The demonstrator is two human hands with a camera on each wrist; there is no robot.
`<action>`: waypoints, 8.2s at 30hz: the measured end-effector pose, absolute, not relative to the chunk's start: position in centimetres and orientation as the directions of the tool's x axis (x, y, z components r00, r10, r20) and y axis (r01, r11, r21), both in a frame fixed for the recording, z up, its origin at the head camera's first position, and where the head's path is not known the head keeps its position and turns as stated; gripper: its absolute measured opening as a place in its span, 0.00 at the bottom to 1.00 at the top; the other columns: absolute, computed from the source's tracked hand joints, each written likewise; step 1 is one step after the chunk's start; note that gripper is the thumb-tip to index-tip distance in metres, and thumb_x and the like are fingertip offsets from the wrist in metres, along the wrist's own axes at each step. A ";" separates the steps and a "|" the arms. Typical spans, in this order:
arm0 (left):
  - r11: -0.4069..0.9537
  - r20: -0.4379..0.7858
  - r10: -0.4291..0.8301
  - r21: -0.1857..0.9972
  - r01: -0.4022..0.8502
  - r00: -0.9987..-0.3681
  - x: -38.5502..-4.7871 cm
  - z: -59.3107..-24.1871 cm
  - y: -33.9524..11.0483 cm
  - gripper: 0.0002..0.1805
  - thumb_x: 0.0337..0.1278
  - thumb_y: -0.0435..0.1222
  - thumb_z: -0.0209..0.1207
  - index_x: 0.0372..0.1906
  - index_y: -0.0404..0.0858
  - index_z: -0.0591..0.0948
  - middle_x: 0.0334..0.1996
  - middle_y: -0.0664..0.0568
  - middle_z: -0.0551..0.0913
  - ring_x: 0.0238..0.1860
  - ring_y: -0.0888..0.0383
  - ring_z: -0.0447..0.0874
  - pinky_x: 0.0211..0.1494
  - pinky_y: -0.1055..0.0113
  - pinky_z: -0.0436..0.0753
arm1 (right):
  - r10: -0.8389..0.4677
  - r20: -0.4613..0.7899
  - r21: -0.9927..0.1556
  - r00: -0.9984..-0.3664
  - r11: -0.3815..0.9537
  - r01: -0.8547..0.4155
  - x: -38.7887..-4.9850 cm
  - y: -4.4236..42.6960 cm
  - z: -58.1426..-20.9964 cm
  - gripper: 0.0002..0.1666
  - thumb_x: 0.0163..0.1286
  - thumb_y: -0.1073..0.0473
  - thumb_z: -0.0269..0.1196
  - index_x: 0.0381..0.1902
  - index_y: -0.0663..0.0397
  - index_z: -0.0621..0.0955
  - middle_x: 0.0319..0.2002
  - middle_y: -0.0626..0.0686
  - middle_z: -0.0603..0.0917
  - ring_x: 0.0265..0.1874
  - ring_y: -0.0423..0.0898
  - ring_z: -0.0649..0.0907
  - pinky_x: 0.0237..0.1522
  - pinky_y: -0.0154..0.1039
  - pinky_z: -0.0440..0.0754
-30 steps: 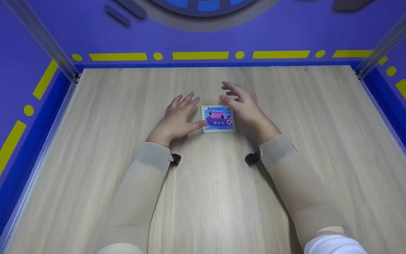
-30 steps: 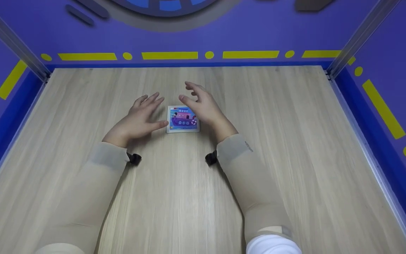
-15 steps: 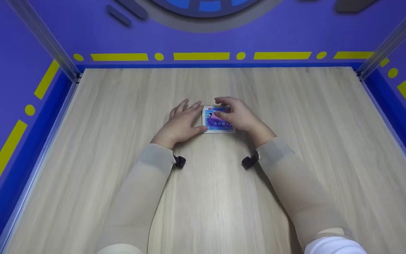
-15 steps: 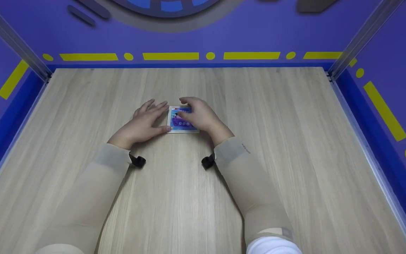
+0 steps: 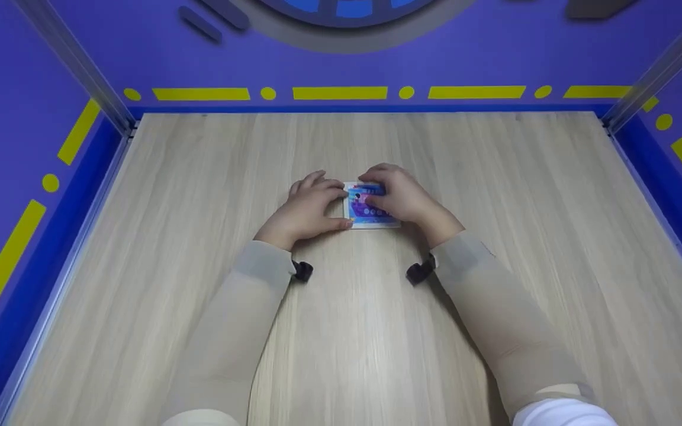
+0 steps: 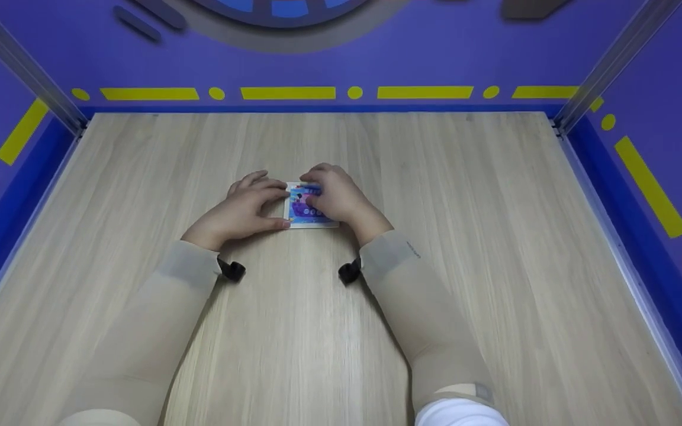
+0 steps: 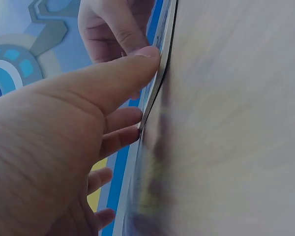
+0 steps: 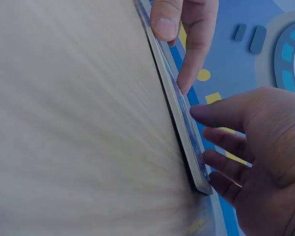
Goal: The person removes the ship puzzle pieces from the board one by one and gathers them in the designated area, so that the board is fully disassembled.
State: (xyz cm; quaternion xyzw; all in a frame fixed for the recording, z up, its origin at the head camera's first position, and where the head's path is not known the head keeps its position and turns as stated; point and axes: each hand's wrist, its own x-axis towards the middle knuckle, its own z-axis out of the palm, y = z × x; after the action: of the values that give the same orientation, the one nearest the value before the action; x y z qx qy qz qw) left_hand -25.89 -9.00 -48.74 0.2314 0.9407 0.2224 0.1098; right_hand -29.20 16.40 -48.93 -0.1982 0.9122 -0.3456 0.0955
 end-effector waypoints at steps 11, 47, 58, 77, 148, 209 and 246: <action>0.789 -0.087 0.477 0.481 0.382 -0.875 -26.0 -49.0 -9.0 0.41 0.70 0.62 0.73 0.79 0.47 0.82 0.85 0.52 0.75 0.95 0.42 0.48 0.95 0.35 0.49 | -0.389 -0.125 -0.609 -0.913 0.756 -0.239 -28.9 15.7 -48.3 0.23 0.83 0.58 0.69 0.71 0.55 0.87 0.76 0.62 0.74 0.79 0.64 0.71 0.85 0.63 0.70; 0.785 -0.076 0.480 0.482 0.390 -0.874 -26.3 -49.0 -9.1 0.41 0.65 0.63 0.76 0.76 0.47 0.83 0.83 0.54 0.76 0.95 0.43 0.47 0.94 0.34 0.49 | -0.424 -0.316 -0.516 -0.849 0.827 -0.221 -30.4 14.9 -46.6 0.32 0.75 0.63 0.70 0.74 0.60 0.79 0.71 0.63 0.79 0.73 0.60 0.78 0.84 0.61 0.73; 0.779 -0.092 0.484 0.498 0.381 -0.870 -26.3 -48.9 -9.1 0.42 0.67 0.62 0.76 0.77 0.46 0.82 0.83 0.55 0.76 0.96 0.44 0.46 0.95 0.35 0.47 | -0.437 -0.318 -0.538 -0.841 0.814 -0.220 -30.3 14.9 -46.6 0.30 0.72 0.62 0.70 0.71 0.61 0.81 0.70 0.62 0.78 0.71 0.60 0.77 0.82 0.61 0.74; 0.767 -0.070 0.479 0.518 0.378 -0.875 -26.2 -49.0 -9.3 0.44 0.65 0.61 0.77 0.78 0.43 0.82 0.83 0.53 0.77 0.96 0.44 0.47 0.94 0.35 0.49 | -0.206 -0.232 -0.594 -0.951 0.804 -0.030 -30.6 12.5 -47.7 0.15 0.71 0.51 0.73 0.46 0.55 0.88 0.52 0.57 0.89 0.52 0.55 0.85 0.63 0.55 0.85; 0.809 -0.061 0.419 0.478 0.342 -0.906 -26.2 -48.8 -7.9 0.32 0.69 0.57 0.75 0.68 0.42 0.88 0.79 0.52 0.80 0.94 0.42 0.52 0.92 0.34 0.55 | -0.338 -0.214 -0.743 -0.917 0.665 -0.072 -31.0 13.9 -47.9 0.18 0.71 0.68 0.73 0.58 0.62 0.90 0.51 0.58 0.89 0.51 0.52 0.82 0.66 0.51 0.82; 0.824 -0.073 0.443 0.425 0.374 -0.894 -26.1 -48.4 -7.8 0.34 0.72 0.56 0.73 0.73 0.40 0.86 0.81 0.49 0.79 0.93 0.44 0.57 0.94 0.38 0.59 | -0.073 -0.257 -0.966 -0.964 0.058 0.253 -32.6 21.0 -46.9 0.14 0.82 0.65 0.66 0.62 0.57 0.84 0.54 0.54 0.85 0.41 0.48 0.84 0.45 0.38 0.86; 0.832 -0.085 0.447 0.406 0.379 -0.890 -26.1 -48.2 -7.5 0.35 0.73 0.56 0.72 0.76 0.41 0.84 0.83 0.52 0.78 0.95 0.45 0.54 0.94 0.38 0.58 | 0.259 -0.251 -0.763 -0.933 0.540 0.355 -34.2 26.7 -47.2 0.19 0.82 0.58 0.70 0.64 0.61 0.90 0.59 0.59 0.90 0.43 0.42 0.90 0.42 0.30 0.89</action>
State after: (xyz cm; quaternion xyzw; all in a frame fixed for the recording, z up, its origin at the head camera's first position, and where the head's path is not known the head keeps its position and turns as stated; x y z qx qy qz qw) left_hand -26.07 -7.50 -48.19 0.2169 0.9529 0.1929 0.0886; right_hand -34.18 26.65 -47.25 0.1753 0.8758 -0.4464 0.0538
